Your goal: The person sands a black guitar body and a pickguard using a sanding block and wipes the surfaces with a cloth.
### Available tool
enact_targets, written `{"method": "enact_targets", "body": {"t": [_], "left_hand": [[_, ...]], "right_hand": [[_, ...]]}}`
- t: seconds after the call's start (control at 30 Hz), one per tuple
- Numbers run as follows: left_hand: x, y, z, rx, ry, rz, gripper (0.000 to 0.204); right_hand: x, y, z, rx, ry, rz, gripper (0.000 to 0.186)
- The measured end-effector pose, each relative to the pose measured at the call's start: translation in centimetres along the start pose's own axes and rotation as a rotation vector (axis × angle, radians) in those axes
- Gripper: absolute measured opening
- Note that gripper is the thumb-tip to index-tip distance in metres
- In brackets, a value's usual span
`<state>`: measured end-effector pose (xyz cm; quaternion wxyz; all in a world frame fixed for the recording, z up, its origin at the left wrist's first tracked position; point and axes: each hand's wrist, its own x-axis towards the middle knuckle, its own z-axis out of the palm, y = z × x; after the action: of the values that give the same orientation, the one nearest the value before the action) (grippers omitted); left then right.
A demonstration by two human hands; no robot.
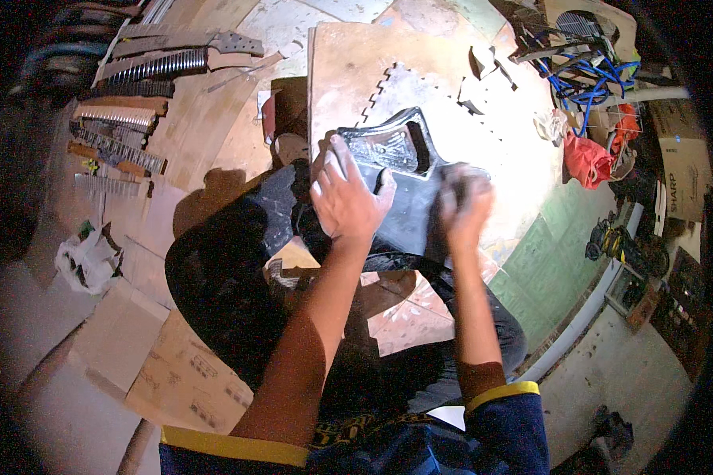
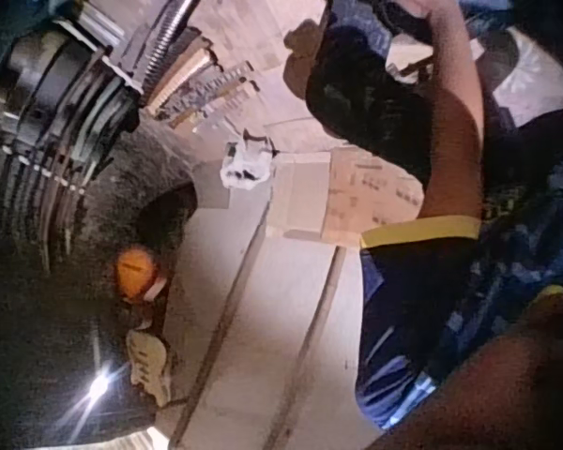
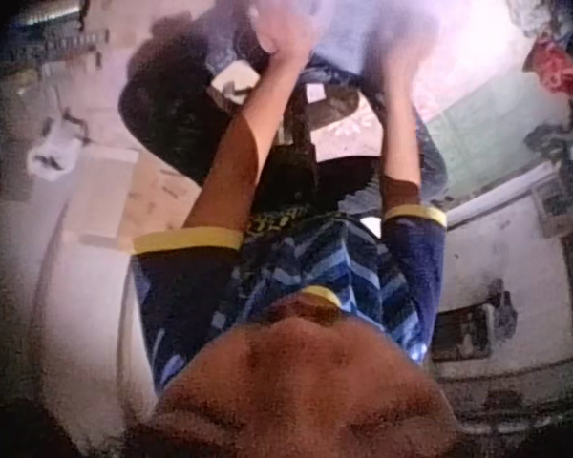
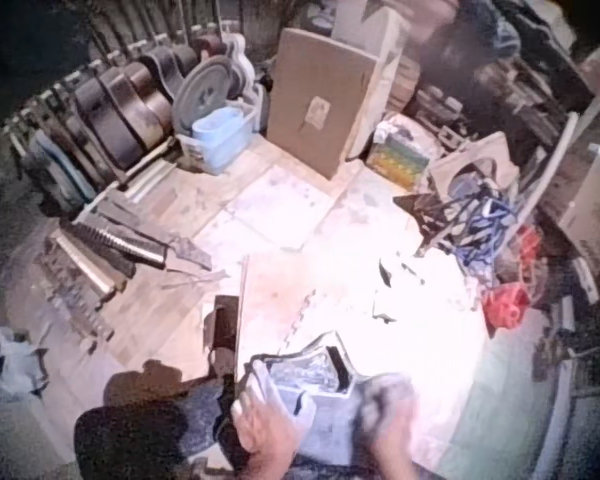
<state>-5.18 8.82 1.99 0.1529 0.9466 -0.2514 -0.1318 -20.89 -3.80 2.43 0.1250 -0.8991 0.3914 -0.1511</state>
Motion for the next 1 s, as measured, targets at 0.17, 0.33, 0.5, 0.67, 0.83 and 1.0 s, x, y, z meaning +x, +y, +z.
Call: {"method": "enact_targets", "body": {"t": [0.17,0.33,0.5,0.67,0.83,1.0], "left_hand": [[-0.4,0.9,0.1,-0.014,-0.026,0.006,0.106],[0.0,-0.3,0.0,0.021,-0.008,-0.007,0.106],[-0.3,0.7,0.4,0.004,0.016,0.023,0.104],[-0.2,-0.3,0.3,0.024,0.041,0.002,0.104],[-0.3,0.4,0.4,0.017,0.057,0.028,0.104],[-0.3,-0.2,0.8,0.013,0.038,-0.004,0.104]], "right_hand": [[1.3,0.9,1.0,-0.206,0.242,0.347,0.029],[1.6,-3.0,1.1,-0.03,0.098,0.111,0.029],[1.6,3.4,-0.9,-0.071,0.18,0.469,0.028],[1.8,-7.0,1.1,-0.111,0.064,0.121,0.035],[1.8,3.9,-0.6,-0.111,0.225,0.444,0.035],[0.0,-6.1,2.0,-0.12,0.044,0.142,0.044]]}}
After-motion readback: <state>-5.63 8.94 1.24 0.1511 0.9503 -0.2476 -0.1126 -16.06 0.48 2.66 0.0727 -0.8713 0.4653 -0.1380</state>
